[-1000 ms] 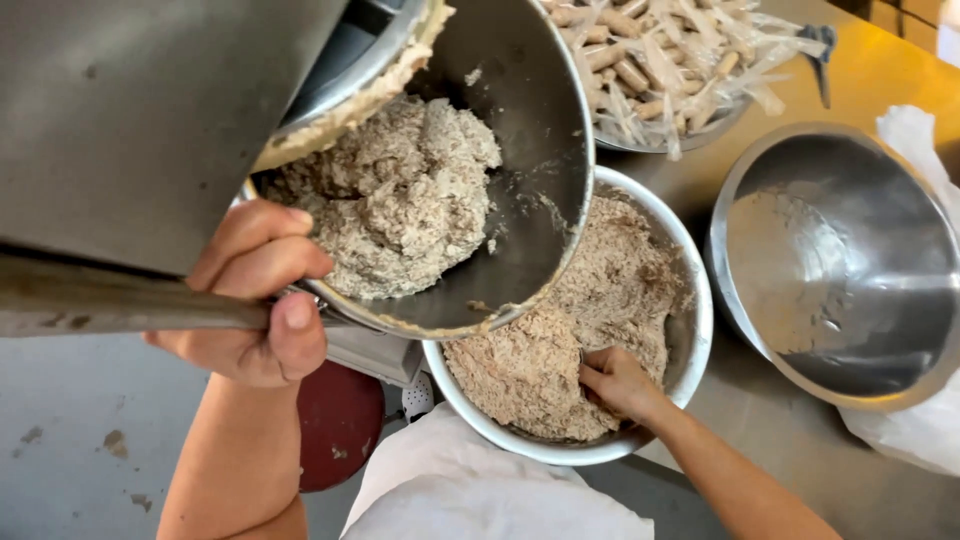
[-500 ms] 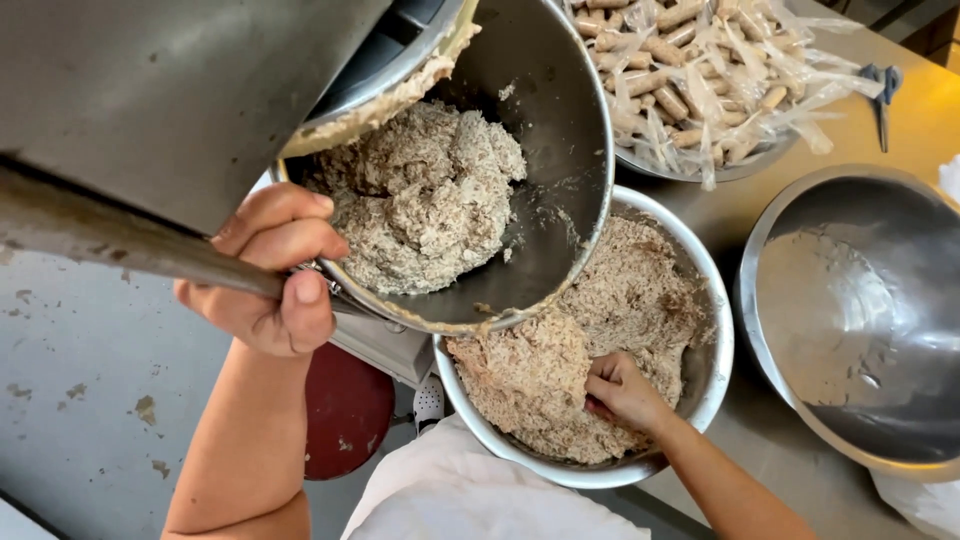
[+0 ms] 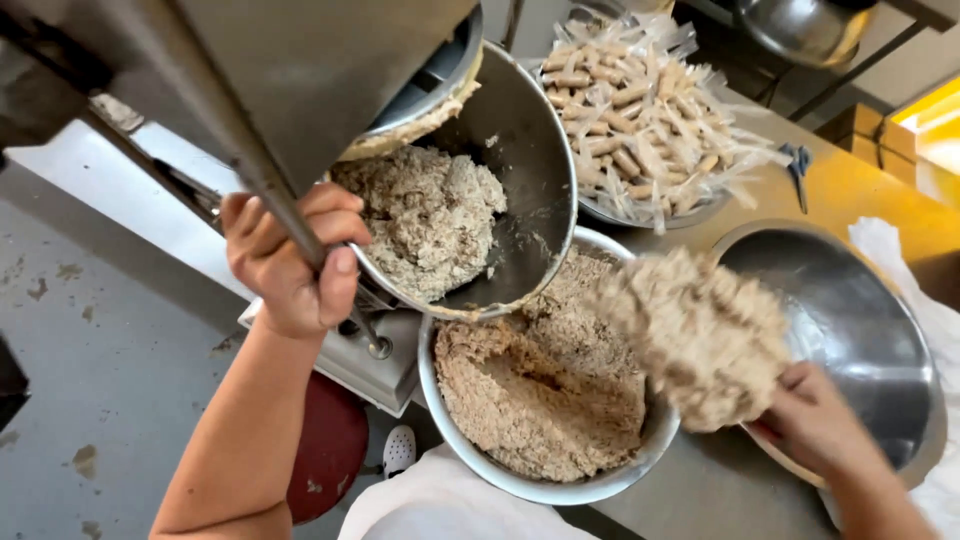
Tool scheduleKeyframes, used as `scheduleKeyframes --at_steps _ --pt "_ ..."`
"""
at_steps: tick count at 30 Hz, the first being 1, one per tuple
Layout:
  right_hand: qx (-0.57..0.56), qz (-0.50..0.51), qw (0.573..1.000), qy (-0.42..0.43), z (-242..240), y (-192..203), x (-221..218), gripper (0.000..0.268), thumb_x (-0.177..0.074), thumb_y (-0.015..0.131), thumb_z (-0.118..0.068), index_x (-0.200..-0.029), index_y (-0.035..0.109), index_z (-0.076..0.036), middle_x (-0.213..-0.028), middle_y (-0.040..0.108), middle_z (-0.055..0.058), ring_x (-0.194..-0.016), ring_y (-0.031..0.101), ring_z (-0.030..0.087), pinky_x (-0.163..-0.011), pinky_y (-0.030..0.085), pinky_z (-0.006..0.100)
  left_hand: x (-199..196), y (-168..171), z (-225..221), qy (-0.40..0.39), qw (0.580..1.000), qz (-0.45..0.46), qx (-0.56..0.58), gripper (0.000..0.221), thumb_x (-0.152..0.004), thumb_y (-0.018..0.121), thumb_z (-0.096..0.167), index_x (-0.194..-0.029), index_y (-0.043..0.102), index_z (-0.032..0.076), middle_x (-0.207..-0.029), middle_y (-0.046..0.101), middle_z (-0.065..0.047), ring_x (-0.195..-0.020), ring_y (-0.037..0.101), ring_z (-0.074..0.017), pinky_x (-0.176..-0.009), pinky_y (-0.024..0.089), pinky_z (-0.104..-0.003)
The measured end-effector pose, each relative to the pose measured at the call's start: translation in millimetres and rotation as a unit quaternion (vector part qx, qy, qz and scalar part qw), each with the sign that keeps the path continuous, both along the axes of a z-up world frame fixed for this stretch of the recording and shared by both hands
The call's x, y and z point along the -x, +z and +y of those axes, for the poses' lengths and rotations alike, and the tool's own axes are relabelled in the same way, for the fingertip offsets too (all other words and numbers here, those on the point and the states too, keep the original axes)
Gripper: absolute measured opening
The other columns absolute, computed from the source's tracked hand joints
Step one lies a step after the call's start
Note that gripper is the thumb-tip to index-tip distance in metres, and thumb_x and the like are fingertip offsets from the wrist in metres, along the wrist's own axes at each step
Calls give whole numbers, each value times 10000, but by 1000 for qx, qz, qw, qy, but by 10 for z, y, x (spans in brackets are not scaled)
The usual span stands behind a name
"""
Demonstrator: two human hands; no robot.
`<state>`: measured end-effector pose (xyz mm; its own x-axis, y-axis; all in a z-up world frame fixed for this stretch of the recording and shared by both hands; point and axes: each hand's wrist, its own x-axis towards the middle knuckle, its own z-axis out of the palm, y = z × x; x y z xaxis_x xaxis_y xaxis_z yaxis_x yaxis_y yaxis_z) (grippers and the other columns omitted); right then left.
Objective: Filling a vertical stuffer machine with a meat-based mixture using a scoop and hands.
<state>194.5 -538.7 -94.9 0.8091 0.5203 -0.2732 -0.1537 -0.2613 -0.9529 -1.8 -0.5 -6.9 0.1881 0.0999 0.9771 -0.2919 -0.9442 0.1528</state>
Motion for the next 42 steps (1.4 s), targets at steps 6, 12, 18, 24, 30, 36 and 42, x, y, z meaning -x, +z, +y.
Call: scheduleKeyframes --at_steps 6,12,18,24,30,36,42 --pt "360 -229 901 82 1952 1798 -178 515 -928 697 -225 -508 677 72 -431 590 138 -414 479 203 -432 363 349 -55 -31 63 -6 999 -32 -3 431 -1052 445 281 -689 658 187 -768 765 -24 -697 607 -198 -925 376 -382" --pt "458 -481 718 209 4181 1162 -494 541 -794 750 -641 -842 801 -104 -703 720 158 -744 769 403 -635 623 524 -86 -292 247 -23 999 -29 -29 396 -1058 513 471 -827 721 226 -905 727 -6 -670 578 -221 -790 420 -358" --pt "290 -772 510 244 4090 967 -522 186 -779 715 -313 -750 751 -133 -650 635 123 -645 657 336 -572 527 473 -39 -125 186 -38 998 -40 -14 385 -1040 512 423 -778 709 220 -836 664 22 -649 504 -180 -775 413 -331" --pt "169 -925 300 159 3464 1743 -377 108 -885 678 -73 -780 677 -50 -714 526 153 -666 559 343 -650 457 445 -72 -217 251 -32 998 -28 -37 422 -1061 485 474 -792 703 233 -881 729 5 -689 604 -221 -787 432 -344" --pt "209 -909 359 24 2550 1862 -240 177 -867 779 -250 -940 725 -99 -801 564 67 -722 588 255 -708 506 377 33 -78 126 -59 997 -29 -39 462 -1064 486 482 -827 751 188 -921 746 -54 -820 640 -277 -878 414 -357" --pt "221 -656 714 -110 1257 1512 171 196 -970 812 -193 -1116 762 -72 -815 650 57 -730 585 210 -682 426 350 43 96 -47 -5 999 44 -19 631 -1112 379 326 -650 703 45 -712 715 -113 -670 630 -283 -971 353 -384" --pt "510 -623 593 -4 917 57 -83 307 -906 718 -457 -931 769 -155 -867 720 46 -814 700 307 -625 550 419 62 -47 26 -11 999 48 -18 579 -1119 405 285 -689 684 15 -671 682 -138 -654 675 -330 -1143 339 -427"
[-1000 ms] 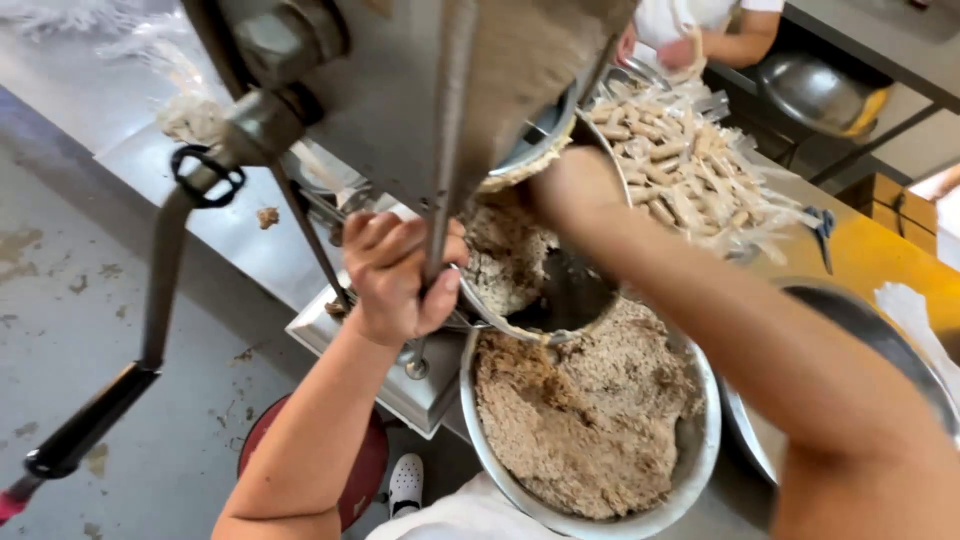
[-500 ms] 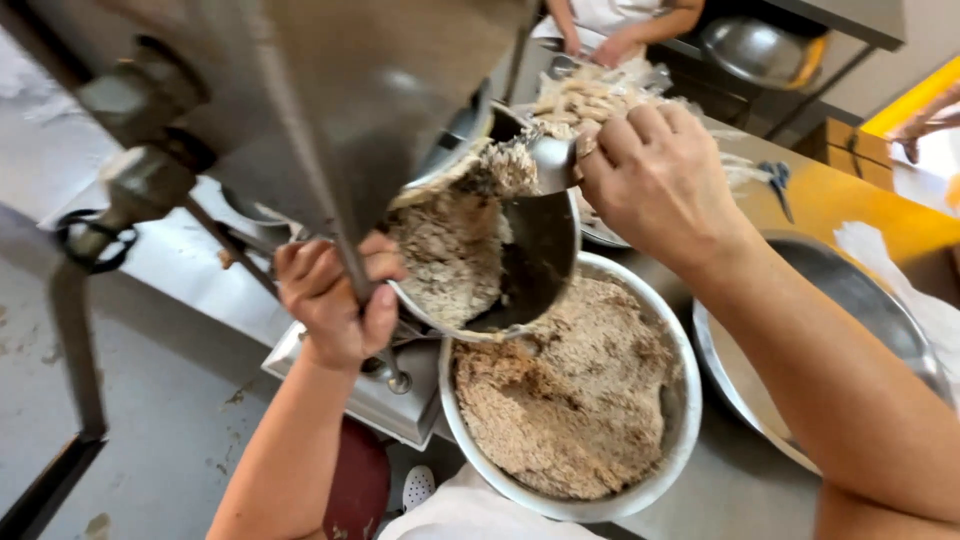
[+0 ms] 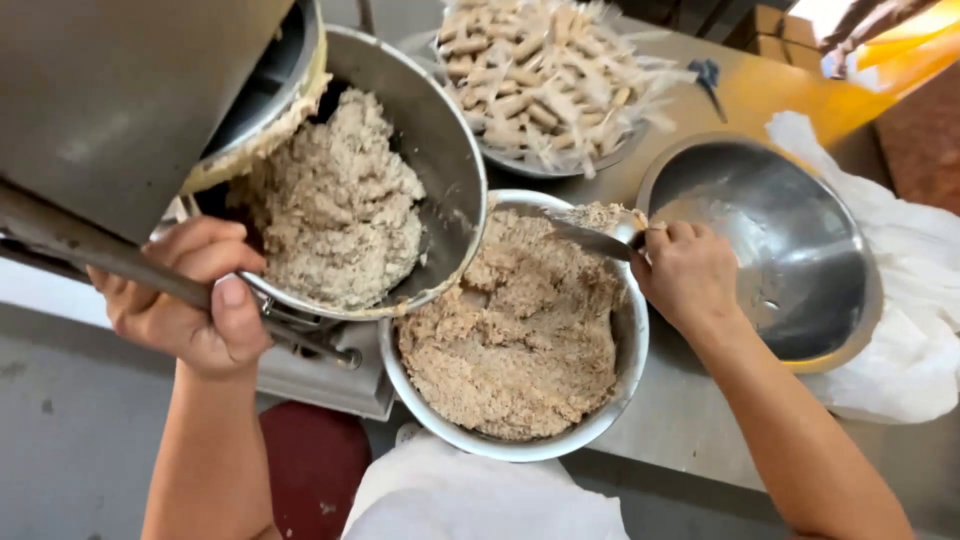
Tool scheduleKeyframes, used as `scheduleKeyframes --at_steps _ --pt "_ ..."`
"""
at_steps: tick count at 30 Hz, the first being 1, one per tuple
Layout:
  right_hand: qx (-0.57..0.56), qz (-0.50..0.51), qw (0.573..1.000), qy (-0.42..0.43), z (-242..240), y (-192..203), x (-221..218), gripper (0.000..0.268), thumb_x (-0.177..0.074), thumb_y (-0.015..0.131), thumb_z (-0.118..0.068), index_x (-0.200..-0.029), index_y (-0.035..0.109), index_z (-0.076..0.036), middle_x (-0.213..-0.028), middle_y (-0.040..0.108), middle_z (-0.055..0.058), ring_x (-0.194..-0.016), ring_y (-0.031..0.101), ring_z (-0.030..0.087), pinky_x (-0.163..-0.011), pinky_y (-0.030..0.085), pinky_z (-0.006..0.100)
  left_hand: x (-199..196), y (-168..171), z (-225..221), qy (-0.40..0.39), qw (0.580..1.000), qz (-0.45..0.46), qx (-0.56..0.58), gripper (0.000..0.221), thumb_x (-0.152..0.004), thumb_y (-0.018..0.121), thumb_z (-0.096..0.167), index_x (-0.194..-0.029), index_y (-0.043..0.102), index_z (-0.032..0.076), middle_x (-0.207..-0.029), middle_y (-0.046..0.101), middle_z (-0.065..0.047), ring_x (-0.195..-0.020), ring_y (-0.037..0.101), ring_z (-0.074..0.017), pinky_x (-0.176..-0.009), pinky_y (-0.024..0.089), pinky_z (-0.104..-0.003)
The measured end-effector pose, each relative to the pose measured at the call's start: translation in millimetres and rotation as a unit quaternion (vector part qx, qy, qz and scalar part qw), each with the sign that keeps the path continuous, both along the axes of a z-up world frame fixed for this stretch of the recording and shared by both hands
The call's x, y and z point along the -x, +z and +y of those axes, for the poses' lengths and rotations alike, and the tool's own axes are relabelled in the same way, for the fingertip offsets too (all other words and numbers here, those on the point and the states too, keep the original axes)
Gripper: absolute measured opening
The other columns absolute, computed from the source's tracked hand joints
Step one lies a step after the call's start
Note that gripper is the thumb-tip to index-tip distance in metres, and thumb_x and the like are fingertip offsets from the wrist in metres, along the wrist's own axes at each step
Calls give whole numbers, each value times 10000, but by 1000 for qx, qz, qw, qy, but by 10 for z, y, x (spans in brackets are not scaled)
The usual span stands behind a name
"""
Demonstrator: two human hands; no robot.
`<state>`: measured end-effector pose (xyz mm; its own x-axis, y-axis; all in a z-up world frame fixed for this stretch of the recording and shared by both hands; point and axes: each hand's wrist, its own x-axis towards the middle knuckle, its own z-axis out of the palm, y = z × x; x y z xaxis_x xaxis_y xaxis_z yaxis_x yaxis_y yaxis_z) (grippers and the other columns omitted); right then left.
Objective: Filling a vertical stuffer machine with a meat-based mixture using a scoop and hands.
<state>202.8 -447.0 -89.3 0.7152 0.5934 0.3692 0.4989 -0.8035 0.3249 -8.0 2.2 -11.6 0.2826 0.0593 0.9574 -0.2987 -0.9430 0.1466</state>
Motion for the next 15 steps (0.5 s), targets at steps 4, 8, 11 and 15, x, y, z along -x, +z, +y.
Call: scheduleKeyframes --at_steps 4,8,11,15 --pt "129 30 991 -20 359 -197 -279 192 -974 582 -235 -946 713 -97 -847 690 97 -737 653 302 -594 497 380 -85 -67 49 -24 999 -42 17 600 -1096 436 300 -638 682 -2 -603 628 -106 -639 697 -312 -1114 369 -393" --pt "235 68 969 22 676 -391 -517 140 -1012 534 -143 -986 666 -105 -867 664 70 -755 626 253 -631 497 360 -105 -92 65 -63 996 -54 21 542 -1066 451 227 -630 645 -30 -548 571 -79 -602 707 -359 -1053 468 -401" --pt "167 100 979 66 849 -428 -573 332 -1105 470 -357 -1045 657 -89 -886 680 83 -760 638 265 -668 511 388 -141 -104 68 -85 993 -76 20 506 -1060 464 188 -608 576 -10 -538 586 -95 -581 688 -370 -948 511 -381" --pt "134 45 984 109 966 -327 -708 273 -1083 565 -344 -1005 698 -118 -866 698 39 -753 636 195 -644 519 326 -139 -57 35 -98 993 -66 31 468 -1039 458 132 -620 557 -52 -547 556 -129 -550 615 -361 -534 523 -443"
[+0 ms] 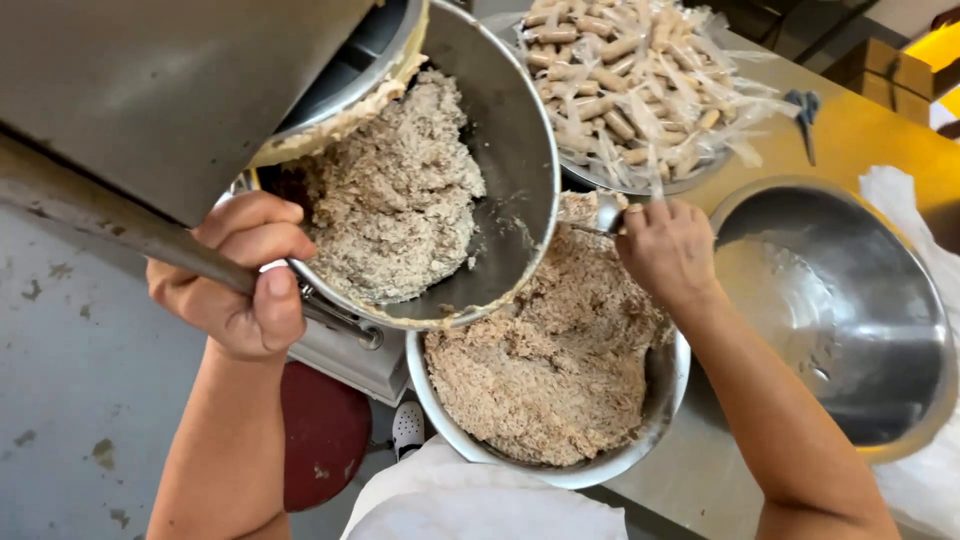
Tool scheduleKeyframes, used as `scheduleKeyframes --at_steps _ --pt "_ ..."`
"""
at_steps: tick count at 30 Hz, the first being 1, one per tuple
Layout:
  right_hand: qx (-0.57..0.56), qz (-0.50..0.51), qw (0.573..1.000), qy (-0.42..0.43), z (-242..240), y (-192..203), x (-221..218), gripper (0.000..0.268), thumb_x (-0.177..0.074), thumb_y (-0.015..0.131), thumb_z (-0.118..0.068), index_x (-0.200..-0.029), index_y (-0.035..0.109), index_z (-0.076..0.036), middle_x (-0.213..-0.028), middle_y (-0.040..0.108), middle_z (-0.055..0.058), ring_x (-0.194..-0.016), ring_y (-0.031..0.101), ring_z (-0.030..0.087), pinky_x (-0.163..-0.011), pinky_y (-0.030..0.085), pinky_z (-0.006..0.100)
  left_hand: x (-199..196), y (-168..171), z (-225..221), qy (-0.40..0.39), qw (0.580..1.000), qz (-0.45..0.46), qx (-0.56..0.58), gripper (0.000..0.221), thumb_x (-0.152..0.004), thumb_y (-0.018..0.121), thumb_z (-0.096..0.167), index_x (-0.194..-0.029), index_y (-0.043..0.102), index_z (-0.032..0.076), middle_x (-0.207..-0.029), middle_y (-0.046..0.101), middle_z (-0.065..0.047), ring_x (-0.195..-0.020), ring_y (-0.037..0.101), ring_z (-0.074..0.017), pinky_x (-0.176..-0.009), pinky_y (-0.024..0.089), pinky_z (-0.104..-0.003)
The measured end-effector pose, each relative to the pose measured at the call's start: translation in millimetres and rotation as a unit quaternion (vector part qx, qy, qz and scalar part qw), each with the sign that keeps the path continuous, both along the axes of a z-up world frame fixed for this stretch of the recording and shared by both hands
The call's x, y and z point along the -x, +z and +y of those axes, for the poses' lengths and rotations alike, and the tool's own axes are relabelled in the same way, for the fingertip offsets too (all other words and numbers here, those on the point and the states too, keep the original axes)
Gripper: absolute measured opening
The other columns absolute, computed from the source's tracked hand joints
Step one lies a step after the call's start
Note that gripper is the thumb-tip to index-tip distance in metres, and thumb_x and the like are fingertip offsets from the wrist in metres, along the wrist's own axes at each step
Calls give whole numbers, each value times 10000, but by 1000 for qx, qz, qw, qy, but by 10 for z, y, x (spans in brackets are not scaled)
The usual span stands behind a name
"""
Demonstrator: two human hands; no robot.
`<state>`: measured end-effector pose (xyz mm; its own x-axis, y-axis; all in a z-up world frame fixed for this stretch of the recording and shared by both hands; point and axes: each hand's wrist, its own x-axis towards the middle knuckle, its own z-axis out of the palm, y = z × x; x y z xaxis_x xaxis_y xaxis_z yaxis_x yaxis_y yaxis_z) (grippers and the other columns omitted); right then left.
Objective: Filling a vertical stuffer machine with a meat-based mixture using a scoop and hands.
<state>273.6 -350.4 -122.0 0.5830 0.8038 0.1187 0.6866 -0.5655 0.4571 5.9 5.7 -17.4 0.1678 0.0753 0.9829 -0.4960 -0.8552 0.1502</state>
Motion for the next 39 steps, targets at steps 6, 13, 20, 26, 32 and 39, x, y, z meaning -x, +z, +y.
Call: scheduleKeyframes --at_steps 6,13,20,26,32,39 --pt "-121 -146 979 74 -67 -141 -274 167 -926 691 -285 -828 710 -151 -745 641 16 -690 600 222 -575 428 318 -4 -42 11 0 1000 4 9 517 -1041 463 164 -571 566 -24 -525 564 -108 -574 647 -354 -603 551 -423" --pt "-7 -39 992 120 -119 -186 -231 254 -974 666 -449 -1022 743 -211 -877 679 -9 -780 623 210 -664 481 342 0 -74 28 -13 1000 13 12 520 -1051 456 163 -583 553 -41 -537 560 -137 -593 629 -380 -540 523 -448" --pt "117 90 981 127 357 -684 -253 163 -1038 620 -235 -1109 718 -127 -954 700 34 -784 623 163 -744 578 314 4 -91 9 9 1000 9 27 536 -1048 465 198 -583 593 -35 -532 548 -115 -593 648 -359 -549 520 -425" --pt "50 106 971 210 592 -1149 -196 228 -987 709 -252 -900 729 -43 -903 693 155 -673 698 274 -554 634 425 3 -49 17 6 1000 6 9 532 -1045 456 175 -555 544 -11 -518 561 -105 -567 643 -359 -577 517 -404" --pt "45 112 961 248 95 -846 256 356 -1087 594 -278 -779 689 -127 -654 633 -14 -522 566 177 -517 500 339 -27 -47 37 -45 999 -5 2 492 -1050 466 164 -604 526 -36 -534 559 -141 -543 600 -385 -528 524 -449" --pt "-48 -18 980 191 -538 -362 200 144 -865 715 -228 -764 656 -144 -699 607 38 -636 617 266 -537 439 398 -5 -208 140 -44 999 -4 28 483 -1037 485 172 -630 619 -53 -562 581 -152 -603 651 -373 -540 533 -454"
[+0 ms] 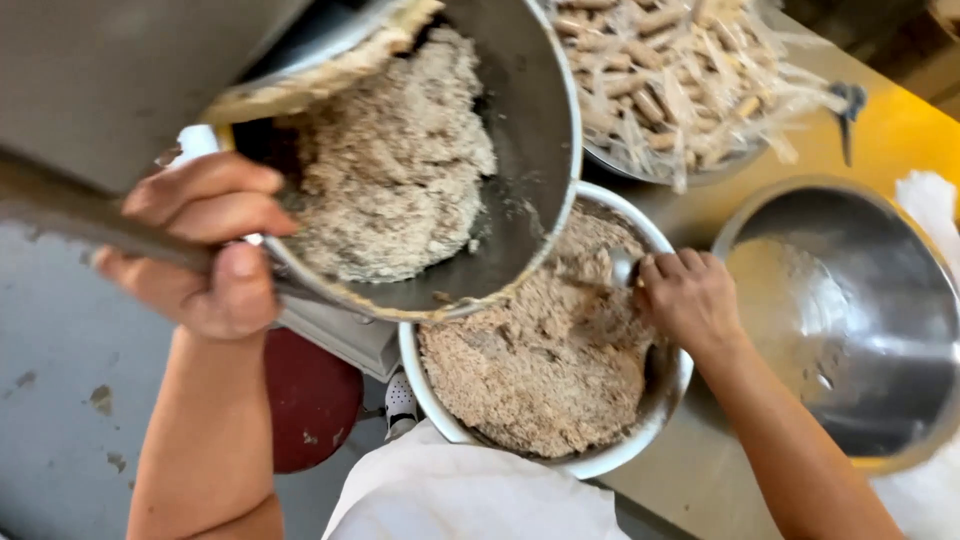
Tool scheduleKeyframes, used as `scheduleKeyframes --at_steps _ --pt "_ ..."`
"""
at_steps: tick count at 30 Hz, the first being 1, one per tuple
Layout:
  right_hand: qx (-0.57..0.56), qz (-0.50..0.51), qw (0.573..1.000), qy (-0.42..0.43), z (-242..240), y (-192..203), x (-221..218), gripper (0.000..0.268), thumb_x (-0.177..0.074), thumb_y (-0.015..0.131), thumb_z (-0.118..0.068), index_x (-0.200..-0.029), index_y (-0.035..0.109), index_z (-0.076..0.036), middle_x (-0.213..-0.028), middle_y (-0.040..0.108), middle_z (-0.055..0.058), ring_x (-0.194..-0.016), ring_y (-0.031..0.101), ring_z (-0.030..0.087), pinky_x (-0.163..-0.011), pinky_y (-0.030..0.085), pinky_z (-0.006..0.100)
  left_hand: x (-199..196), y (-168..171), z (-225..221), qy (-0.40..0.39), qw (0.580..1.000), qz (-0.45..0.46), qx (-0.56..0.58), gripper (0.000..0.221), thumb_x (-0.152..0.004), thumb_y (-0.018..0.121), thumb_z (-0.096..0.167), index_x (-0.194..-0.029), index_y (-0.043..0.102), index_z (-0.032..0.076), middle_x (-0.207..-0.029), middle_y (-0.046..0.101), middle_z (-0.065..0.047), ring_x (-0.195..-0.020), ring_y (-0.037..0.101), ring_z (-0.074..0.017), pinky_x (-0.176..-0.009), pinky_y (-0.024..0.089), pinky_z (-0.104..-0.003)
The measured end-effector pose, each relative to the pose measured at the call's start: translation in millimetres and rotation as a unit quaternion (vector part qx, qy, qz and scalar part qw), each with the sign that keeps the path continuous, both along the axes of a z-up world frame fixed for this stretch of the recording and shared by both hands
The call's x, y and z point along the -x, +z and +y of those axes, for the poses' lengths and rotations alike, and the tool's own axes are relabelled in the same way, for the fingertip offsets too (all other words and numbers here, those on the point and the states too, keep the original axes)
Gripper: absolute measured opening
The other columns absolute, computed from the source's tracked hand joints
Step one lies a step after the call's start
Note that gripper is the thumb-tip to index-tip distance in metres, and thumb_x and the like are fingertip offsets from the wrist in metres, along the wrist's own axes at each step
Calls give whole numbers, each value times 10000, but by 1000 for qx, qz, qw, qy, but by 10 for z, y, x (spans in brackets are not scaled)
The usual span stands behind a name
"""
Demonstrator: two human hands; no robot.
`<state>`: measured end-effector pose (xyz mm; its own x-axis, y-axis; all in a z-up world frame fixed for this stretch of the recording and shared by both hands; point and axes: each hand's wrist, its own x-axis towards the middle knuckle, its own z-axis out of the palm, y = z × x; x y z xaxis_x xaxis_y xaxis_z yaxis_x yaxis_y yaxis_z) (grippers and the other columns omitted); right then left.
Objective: Filling a vertical stuffer machine with a meat-based mixture using a scoop and hands.
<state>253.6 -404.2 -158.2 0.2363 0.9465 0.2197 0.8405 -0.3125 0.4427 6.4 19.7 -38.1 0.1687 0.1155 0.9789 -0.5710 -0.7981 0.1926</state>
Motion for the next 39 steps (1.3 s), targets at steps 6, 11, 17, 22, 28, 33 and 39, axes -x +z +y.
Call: scheduleKeyframes --at_steps 6,11,17,22,28,33,39 --pt "109 73 972 -193 7 -609 -76 257 -1005 613 -356 -1029 731 -129 -900 731 49 -756 707 252 -625 550 380 140 76 -3 131 984 79 -91 648 -1125 410 297 -693 734 -61 -656 671 -190 -627 675 -380 -612 459 -482" --pt "185 215 944 -171 106 -968 -37 335 -962 569 -354 -748 677 -120 -799 713 55 -615 691 298 -443 527 442 3 27 -27 79 997 -3 -28 554 -1084 478 277 -658 659 -28 -580 598 -120 -610 658 -316 -512 428 -404" --pt "219 363 874 -236 375 -724 84 359 -975 628 -457 -923 756 -125 -664 733 52 -634 727 229 -600 580 390 27 39 -86 92 996 11 -14 550 -1077 469 282 -674 670 -34 -606 608 -123 -640 666 -323 -529 451 -421" --pt "136 550 784 -253 342 -913 100 166 -895 684 -225 -847 776 -96 -650 741 37 -492 657 133 -469 550 267 10 38 -93 103 995 10 -11 550 -1079 466 287 -654 656 -6 -576 599 -85 -640 676 -319 -549 455 -406" --pt "-18 646 752 -129 85 -1307 192 309 -790 670 -107 -537 498 -157 -447 439 -59 -374 425 64 -383 402 238 -17 32 -56 71 997 -9 -15 539 -1063 476 257 -614 633 2 -558 586 -107 -608 666 -309 -524 471 -386" --pt "-77 688 711 -123 -60 -1136 375 411 -790 673 -89 -539 366 -195 -477 314 -69 -406 324 70 -495 455 254 -31 62 -57 61 998 -11 -28 515 -1075 464 223 -633 625 14 -563 596 -103 -651 687 -296 -552 513 -380" --pt "-129 740 611 -248 -595 -737 432 275 -820 813 -222 -912 862 32 -833 890 160 -634 845 241 -499 661 296 105 297 -199 133 990 33 -37 532 -1079 425 260 -645 654 57 -681 700 -133 -666 678 -246 -999 344 -390"
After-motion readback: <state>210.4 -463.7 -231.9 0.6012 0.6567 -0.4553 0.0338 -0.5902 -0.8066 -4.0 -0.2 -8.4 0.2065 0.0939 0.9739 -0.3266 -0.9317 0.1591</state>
